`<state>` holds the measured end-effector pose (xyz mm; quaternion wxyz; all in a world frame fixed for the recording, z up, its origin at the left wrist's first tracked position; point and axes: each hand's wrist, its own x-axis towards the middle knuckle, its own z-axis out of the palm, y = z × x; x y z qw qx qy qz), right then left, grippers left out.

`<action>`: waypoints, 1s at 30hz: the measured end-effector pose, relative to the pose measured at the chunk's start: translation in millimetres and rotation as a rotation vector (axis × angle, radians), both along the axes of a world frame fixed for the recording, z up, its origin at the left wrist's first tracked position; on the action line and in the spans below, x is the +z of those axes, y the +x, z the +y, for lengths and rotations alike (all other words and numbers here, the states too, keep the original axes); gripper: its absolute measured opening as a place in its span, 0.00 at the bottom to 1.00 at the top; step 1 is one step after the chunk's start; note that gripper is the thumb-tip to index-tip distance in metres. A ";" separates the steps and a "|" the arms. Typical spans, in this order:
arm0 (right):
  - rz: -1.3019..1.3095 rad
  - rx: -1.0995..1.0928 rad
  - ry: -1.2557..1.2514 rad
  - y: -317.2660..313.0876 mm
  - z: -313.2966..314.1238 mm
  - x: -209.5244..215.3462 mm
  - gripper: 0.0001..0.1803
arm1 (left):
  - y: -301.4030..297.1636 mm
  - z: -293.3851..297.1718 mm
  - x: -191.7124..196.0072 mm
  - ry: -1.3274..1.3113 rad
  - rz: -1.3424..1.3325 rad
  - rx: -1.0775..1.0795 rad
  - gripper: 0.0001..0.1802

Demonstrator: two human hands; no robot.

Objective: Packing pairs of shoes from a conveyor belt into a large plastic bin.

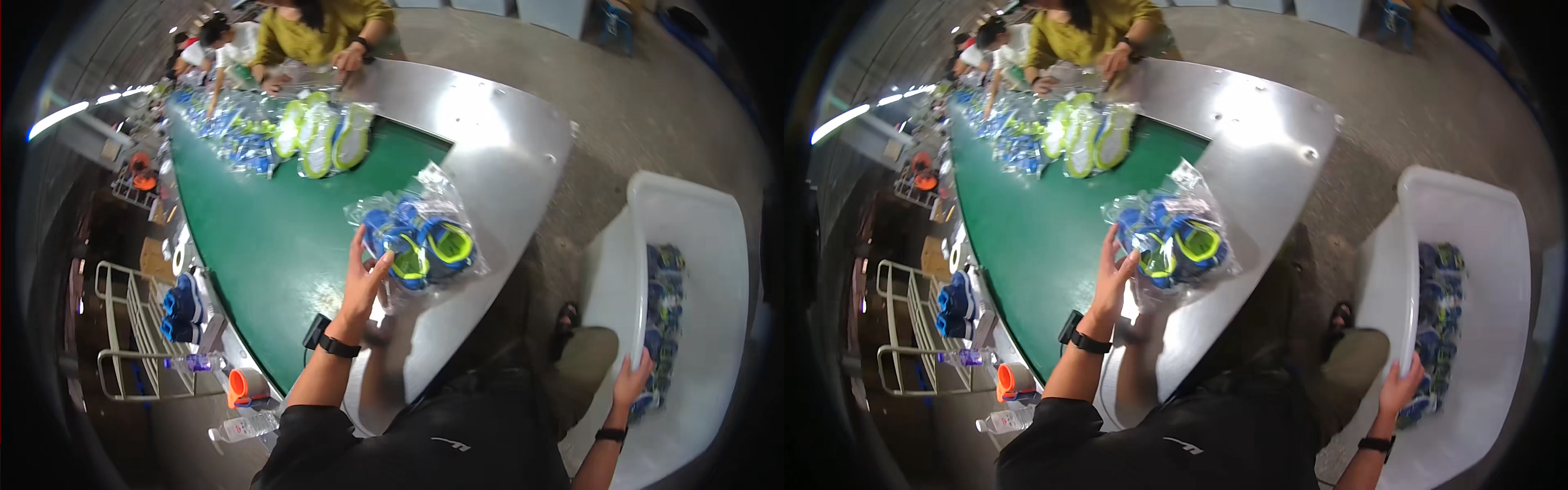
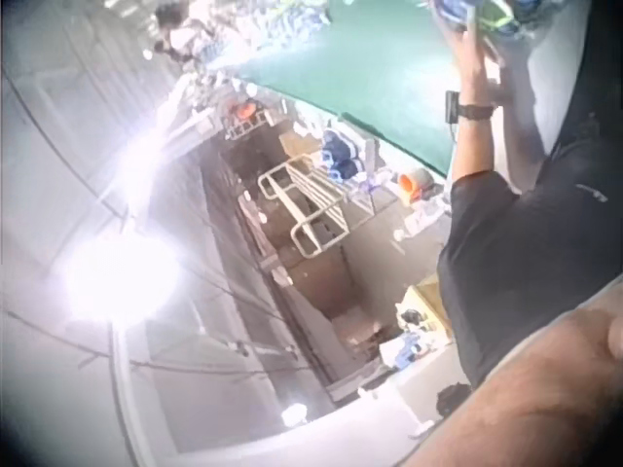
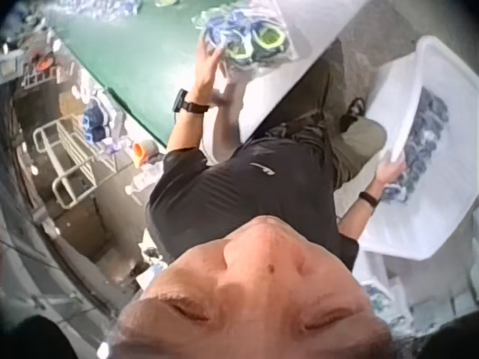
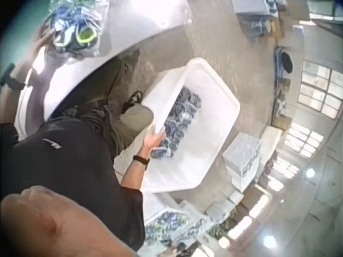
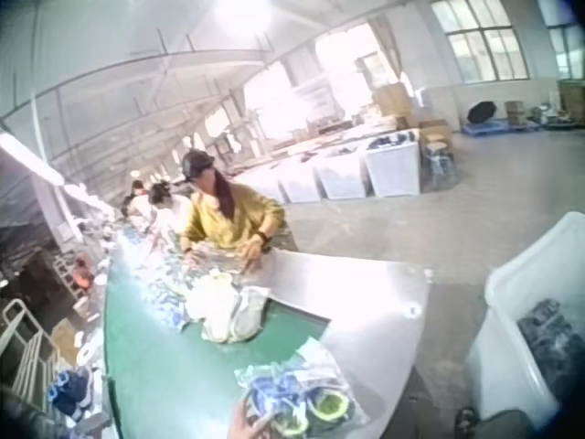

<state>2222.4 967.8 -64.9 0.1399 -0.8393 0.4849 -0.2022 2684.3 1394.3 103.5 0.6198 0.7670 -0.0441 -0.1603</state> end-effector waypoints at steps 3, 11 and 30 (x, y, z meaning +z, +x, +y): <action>-0.036 -0.001 0.073 9.7 2.1 19.3 0.26 | 5.3 -24.1 -7.8 -0.162 -0.005 -0.082 0.50; -0.383 0.011 0.289 57.3 33.8 93.7 0.25 | -25.9 -105.1 -12.0 -0.556 0.409 -0.321 0.42; -0.790 0.530 0.902 121.5 109.8 187.5 0.50 | -127.5 -165.7 9.5 -0.436 0.127 -0.706 0.59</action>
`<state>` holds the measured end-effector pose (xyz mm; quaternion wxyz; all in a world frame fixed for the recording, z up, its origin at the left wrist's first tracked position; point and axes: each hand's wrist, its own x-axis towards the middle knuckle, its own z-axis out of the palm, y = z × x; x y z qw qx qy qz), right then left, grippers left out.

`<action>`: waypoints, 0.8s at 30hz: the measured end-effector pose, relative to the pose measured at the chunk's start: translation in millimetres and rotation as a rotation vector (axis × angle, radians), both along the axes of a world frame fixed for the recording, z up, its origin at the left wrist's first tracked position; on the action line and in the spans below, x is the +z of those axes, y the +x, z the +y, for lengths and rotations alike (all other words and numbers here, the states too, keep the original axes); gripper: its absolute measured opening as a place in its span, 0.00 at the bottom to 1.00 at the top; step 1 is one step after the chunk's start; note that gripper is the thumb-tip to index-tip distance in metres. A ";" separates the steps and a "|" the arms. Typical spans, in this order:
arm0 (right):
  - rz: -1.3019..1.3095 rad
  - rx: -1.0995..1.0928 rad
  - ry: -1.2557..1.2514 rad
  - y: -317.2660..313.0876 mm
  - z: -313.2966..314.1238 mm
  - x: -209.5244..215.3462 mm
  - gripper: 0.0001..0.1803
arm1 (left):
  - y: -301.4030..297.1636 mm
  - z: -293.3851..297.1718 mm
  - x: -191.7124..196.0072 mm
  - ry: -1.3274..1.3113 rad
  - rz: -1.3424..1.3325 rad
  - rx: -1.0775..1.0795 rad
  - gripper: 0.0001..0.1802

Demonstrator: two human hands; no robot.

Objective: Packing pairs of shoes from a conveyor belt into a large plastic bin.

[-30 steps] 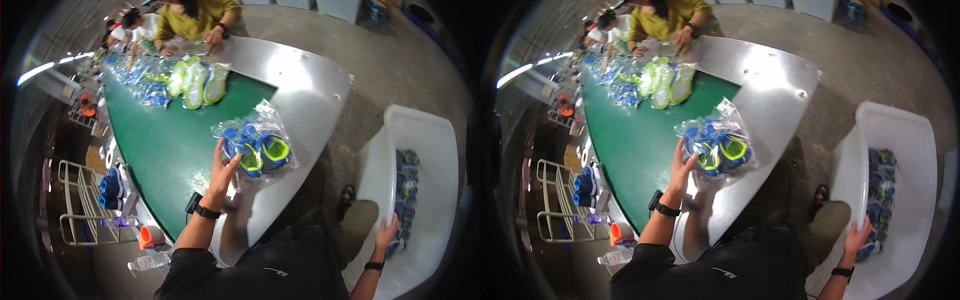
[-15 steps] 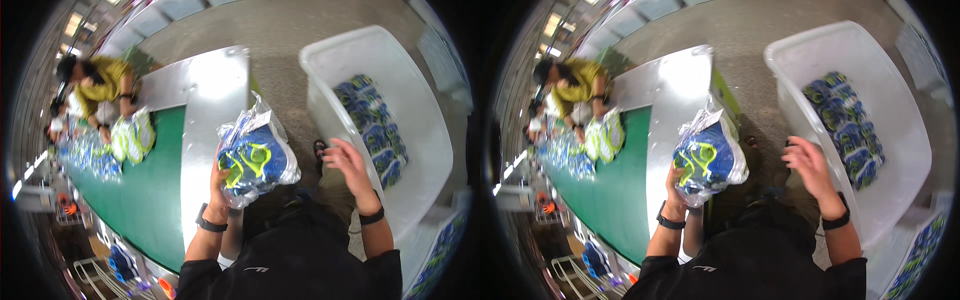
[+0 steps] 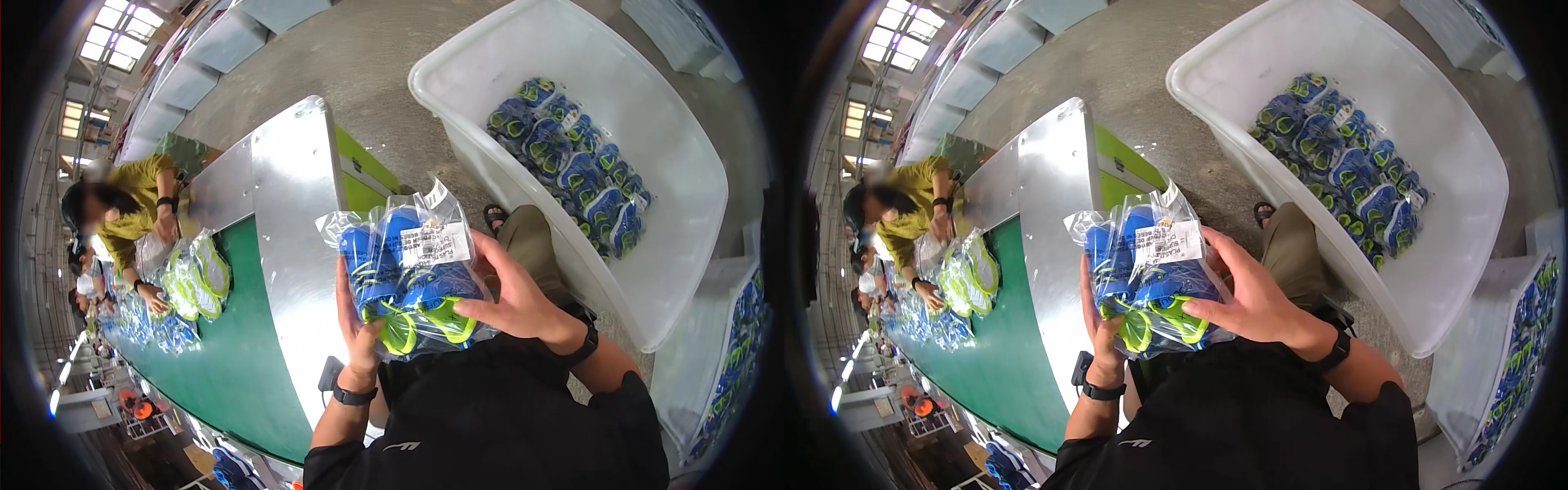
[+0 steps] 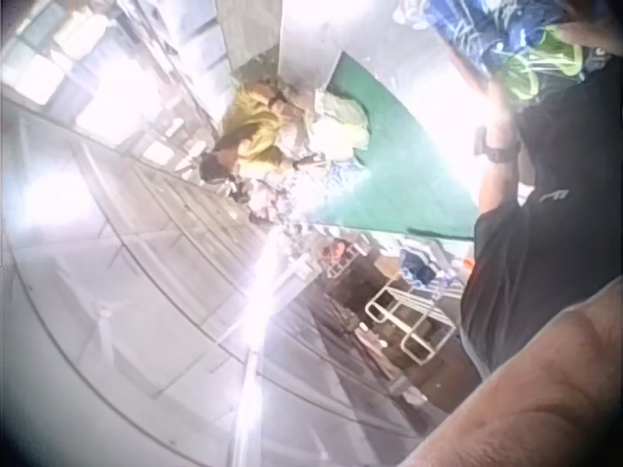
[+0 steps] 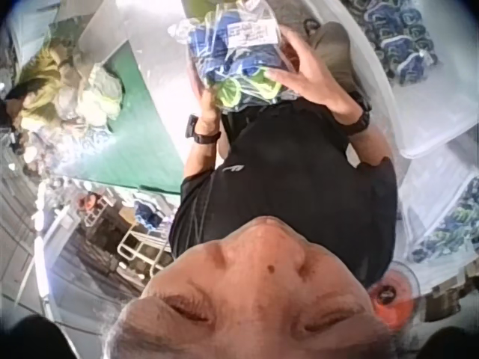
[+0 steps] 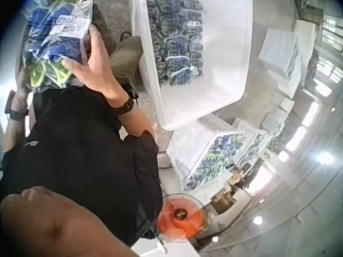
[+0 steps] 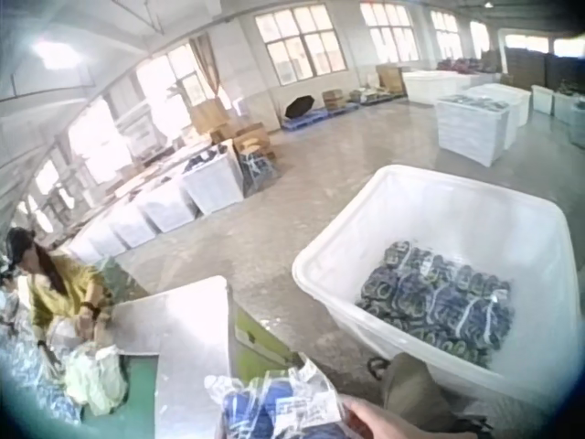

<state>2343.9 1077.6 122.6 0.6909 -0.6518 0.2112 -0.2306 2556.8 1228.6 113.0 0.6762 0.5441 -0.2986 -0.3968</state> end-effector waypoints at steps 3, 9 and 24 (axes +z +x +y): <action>-0.219 -0.075 0.052 6.0 5.5 -3.2 0.52 | -5.0 -6.7 3.0 0.024 -0.035 -0.035 0.59; -0.115 -0.189 0.499 -34.1 -33.9 2.7 0.43 | -3.1 -14.2 -3.0 0.005 -0.039 -0.152 0.54; 0.123 -1.028 0.281 -279.3 -147.7 -64.6 0.32 | 71.2 14.5 -70.1 0.280 -0.282 0.459 0.20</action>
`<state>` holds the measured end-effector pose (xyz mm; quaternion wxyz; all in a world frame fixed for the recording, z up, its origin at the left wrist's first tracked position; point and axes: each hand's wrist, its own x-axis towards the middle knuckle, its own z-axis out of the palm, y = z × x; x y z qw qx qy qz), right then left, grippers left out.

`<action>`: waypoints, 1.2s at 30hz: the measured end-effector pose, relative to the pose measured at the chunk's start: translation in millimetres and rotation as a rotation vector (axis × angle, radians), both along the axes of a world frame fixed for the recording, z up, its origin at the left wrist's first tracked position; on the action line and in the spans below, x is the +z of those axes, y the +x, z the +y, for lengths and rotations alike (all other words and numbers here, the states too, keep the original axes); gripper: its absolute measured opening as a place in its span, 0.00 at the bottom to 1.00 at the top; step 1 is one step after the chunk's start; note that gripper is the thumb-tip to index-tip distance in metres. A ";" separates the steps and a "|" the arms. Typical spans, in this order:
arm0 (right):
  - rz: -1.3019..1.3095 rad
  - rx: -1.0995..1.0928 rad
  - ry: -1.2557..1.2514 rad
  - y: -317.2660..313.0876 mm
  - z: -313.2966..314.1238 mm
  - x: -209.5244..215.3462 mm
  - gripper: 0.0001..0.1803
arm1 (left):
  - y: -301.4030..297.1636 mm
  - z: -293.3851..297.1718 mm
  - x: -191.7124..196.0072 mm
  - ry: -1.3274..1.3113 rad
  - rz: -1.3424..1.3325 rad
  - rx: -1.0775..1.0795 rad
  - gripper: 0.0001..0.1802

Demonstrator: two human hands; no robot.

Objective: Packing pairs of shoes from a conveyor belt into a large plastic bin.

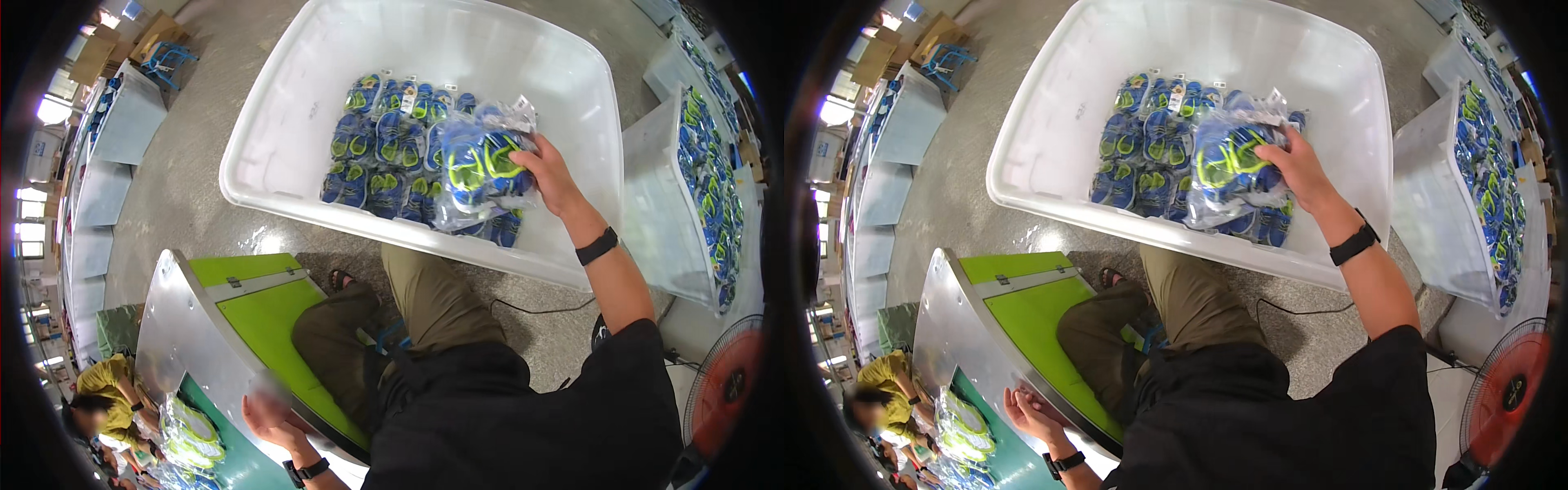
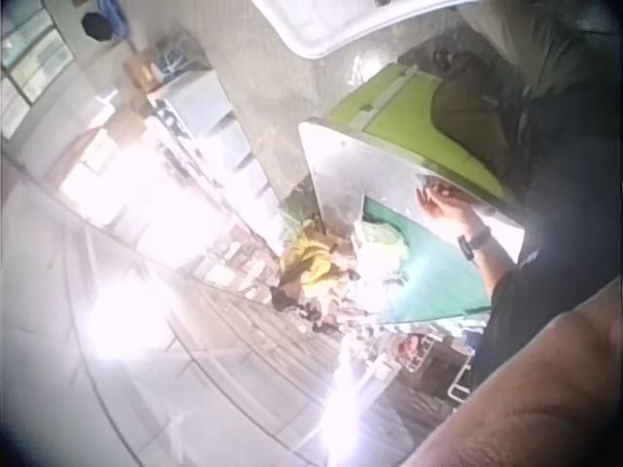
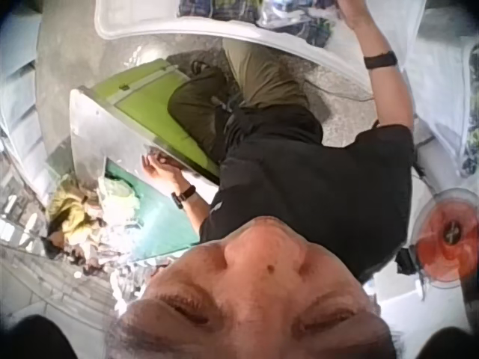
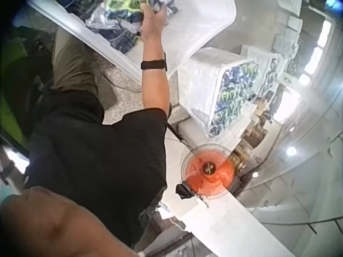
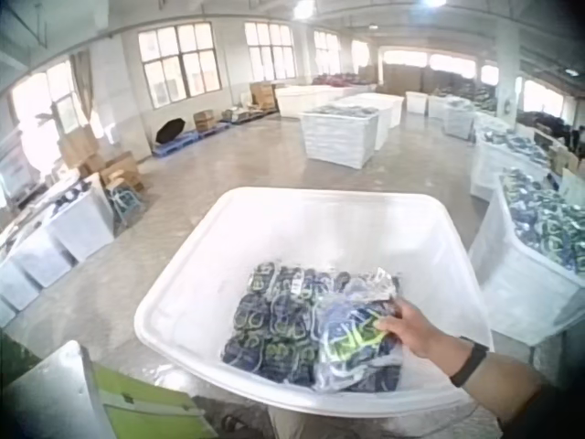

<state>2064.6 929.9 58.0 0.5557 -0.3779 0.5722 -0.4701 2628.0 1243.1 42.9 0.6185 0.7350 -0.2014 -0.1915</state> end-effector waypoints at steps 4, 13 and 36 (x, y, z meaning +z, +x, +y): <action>0.195 -0.021 0.284 -67.6 38.2 -46.2 0.33 | -0.2 -1.3 3.1 0.049 -0.042 -0.022 0.18; 0.904 0.348 0.388 -100.1 96.7 -93.0 0.35 | -7.9 -1.6 5.9 0.035 -0.039 -0.012 0.15; 1.006 0.533 -0.418 143.6 44.3 -110.9 0.22 | 162.7 96.6 28.9 0.510 -0.828 0.213 0.25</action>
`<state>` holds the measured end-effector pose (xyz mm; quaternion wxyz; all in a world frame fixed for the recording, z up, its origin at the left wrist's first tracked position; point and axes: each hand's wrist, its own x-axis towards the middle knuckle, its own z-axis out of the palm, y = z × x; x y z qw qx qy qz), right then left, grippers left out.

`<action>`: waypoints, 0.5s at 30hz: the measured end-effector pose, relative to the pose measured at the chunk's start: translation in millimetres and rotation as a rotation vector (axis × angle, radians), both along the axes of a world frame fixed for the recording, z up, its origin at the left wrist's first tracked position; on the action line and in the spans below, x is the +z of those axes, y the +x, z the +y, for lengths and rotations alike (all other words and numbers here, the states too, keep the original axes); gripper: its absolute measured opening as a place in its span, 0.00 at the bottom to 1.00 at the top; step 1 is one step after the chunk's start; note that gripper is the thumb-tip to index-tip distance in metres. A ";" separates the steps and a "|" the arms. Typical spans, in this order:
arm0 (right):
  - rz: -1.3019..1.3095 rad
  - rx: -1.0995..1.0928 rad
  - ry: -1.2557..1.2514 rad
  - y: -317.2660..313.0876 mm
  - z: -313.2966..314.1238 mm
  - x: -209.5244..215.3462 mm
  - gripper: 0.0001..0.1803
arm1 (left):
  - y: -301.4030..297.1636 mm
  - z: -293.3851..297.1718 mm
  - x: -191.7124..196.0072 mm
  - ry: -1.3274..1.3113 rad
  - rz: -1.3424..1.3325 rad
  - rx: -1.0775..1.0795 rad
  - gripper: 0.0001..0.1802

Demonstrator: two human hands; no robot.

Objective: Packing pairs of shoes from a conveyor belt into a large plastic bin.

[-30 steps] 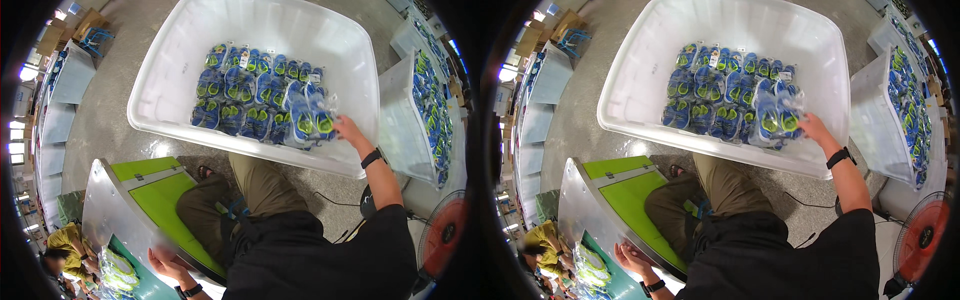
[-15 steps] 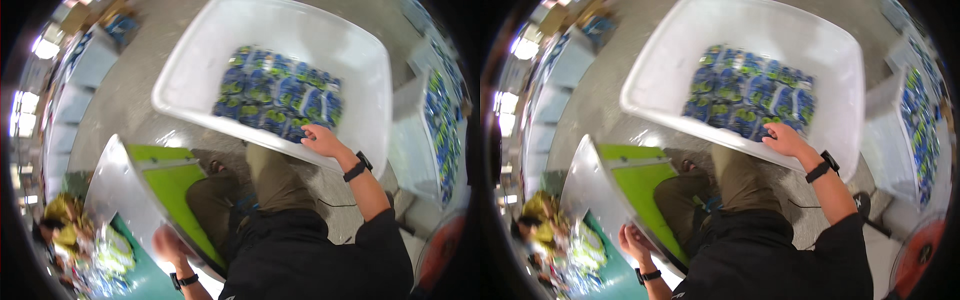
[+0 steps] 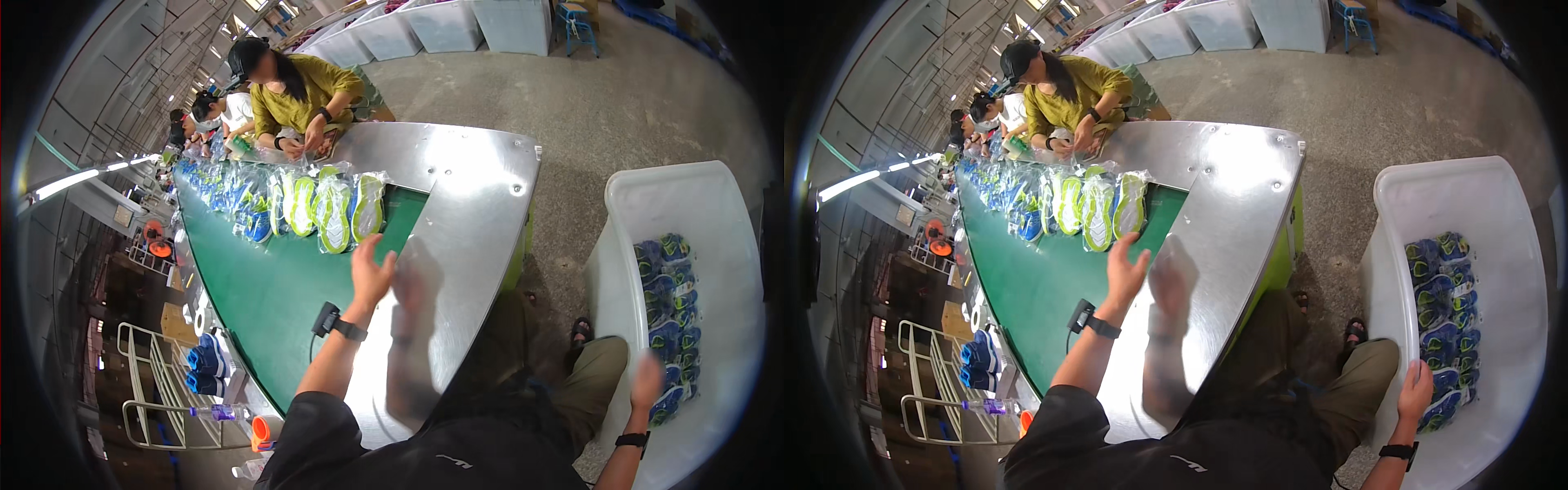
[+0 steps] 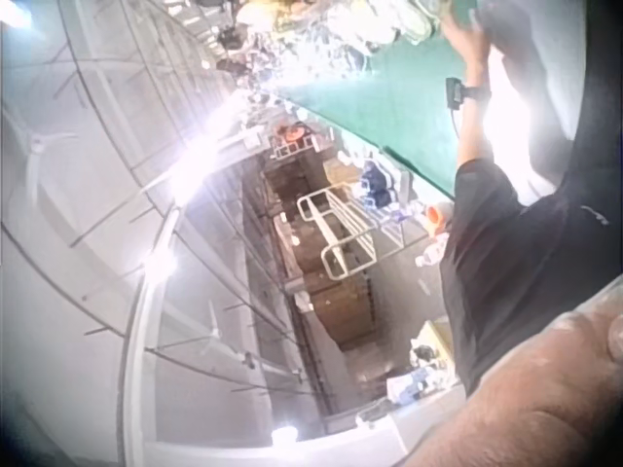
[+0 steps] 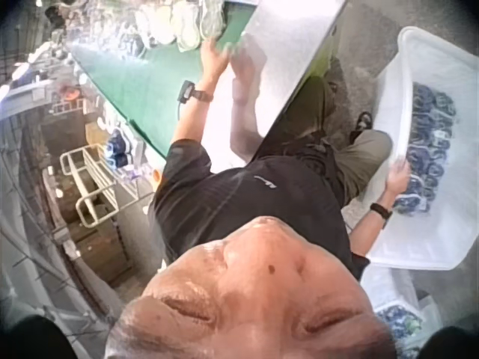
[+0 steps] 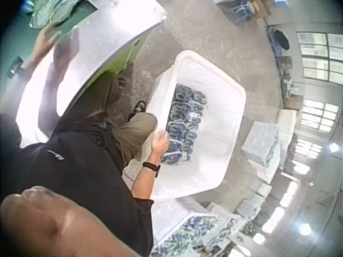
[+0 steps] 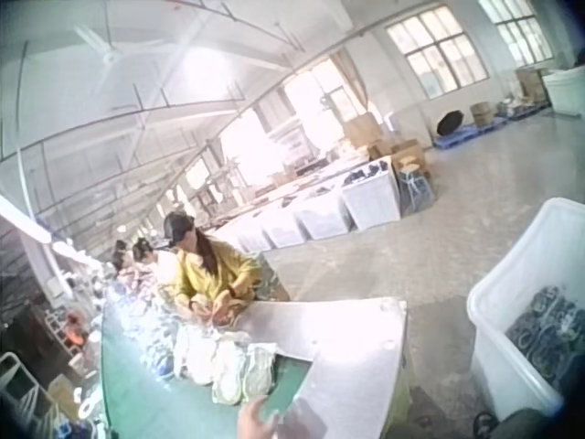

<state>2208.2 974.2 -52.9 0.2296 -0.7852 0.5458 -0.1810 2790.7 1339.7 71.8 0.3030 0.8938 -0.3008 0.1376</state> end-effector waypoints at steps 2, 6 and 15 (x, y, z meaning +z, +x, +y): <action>0.034 -0.018 -0.013 1.3 1.0 1.8 0.22 | 31.3 13.5 -8.1 -0.045 0.098 0.128 0.27; 0.046 -0.029 0.004 2.1 -2.8 5.8 0.21 | 100.6 29.5 -26.2 -0.073 0.056 0.292 0.31; 0.031 -0.007 -0.088 6.5 4.6 16.9 0.20 | 171.7 35.6 -43.3 0.130 0.303 0.548 0.56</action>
